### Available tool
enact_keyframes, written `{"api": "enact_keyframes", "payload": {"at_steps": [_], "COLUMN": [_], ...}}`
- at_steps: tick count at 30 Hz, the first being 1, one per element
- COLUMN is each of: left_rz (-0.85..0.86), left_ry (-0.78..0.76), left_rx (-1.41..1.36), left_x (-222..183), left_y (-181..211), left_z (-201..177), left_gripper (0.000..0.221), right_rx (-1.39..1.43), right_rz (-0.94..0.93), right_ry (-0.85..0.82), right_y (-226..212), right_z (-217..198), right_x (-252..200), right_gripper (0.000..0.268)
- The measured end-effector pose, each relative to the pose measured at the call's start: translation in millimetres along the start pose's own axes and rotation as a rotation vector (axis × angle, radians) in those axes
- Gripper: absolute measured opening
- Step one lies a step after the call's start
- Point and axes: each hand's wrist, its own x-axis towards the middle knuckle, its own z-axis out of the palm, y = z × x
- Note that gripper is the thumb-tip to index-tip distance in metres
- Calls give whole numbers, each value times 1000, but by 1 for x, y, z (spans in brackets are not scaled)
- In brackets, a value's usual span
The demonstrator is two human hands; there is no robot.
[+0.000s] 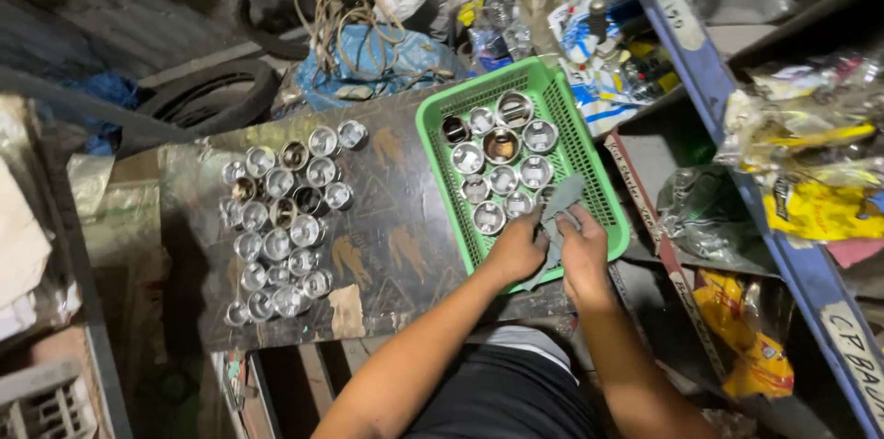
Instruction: Cleaning and inspecting motorcycle engine pistons using a cloth and organizing them into a basket.
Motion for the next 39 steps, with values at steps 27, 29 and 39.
{"api": "enact_keyframes", "payload": {"at_steps": [27, 29, 39], "left_rz": [-352, -414, -589], "left_ry": [952, 989, 698], "left_rx": [-44, -29, -179], "left_x": [-219, -225, -244], "left_y": [-298, -313, -306], "left_z": [-188, -188, -227], "left_gripper": [11, 11, 23], "right_rx": [-886, -1003, -1016], "right_rz": [-418, -420, -408], "right_ry": [-826, -845, -692], "right_y": [93, 113, 102], "right_z": [312, 320, 334], "right_x": [-155, -158, -160], "right_gripper": [48, 52, 25]}}
